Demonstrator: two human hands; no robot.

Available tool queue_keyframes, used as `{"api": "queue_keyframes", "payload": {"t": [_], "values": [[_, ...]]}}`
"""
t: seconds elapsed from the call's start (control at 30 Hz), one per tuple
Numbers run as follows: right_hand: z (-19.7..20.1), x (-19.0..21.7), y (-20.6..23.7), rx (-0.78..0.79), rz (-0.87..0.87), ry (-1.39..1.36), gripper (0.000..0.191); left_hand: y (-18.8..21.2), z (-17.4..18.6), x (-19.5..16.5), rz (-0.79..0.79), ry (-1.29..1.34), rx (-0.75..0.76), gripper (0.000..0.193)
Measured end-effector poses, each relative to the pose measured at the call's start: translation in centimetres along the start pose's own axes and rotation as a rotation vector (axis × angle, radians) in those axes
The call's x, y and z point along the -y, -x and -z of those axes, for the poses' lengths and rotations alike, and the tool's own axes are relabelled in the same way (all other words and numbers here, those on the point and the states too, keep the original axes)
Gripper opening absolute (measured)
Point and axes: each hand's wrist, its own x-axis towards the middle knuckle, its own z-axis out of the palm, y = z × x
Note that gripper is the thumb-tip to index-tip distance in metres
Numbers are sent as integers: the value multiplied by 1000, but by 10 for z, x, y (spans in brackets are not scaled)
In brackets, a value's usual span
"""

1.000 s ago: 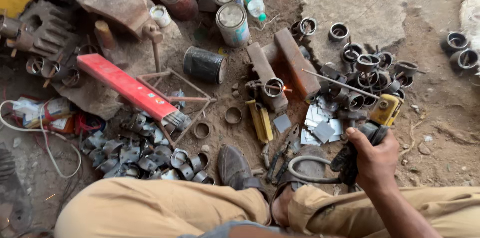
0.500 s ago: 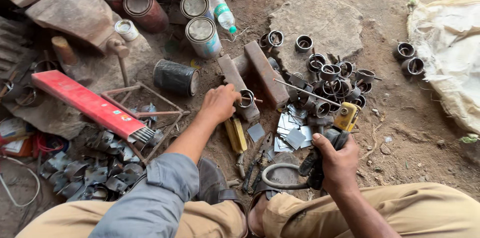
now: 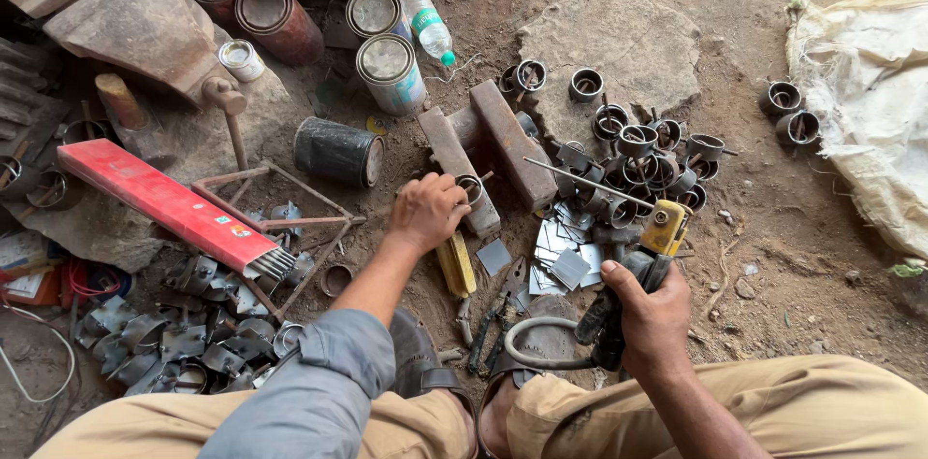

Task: The person sits on the ground and welds small metal rings using a handheld welding torch. They pick up a ring, place it on a metal block, and apply the torch to create a weld, repeating this process for multiple rings.

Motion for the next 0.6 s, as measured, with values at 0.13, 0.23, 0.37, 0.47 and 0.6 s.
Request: {"api": "queue_keyframes", "payload": {"t": [0.13, 0.23, 0.37, 0.47, 0.6], "values": [[-2, 4, 3, 17, -1, -31, 37, 3, -10, -26, 232, 73, 3, 15], [-2, 8, 4, 7, -16, -19, 37, 1, -17, -46, 451, 242, -142, 14], [-2, 9, 3, 0, -10, -26, 35, 2, -15, -44, 604, 423, -97, 11], [-3, 6, 2, 0, 2, -49, 34, 7, -5, -18, 466, 251, -115, 8], [-3, 3, 1, 23, 17, -60, 36, 8, 3, 13, 106, 70, -32, 11]]}}
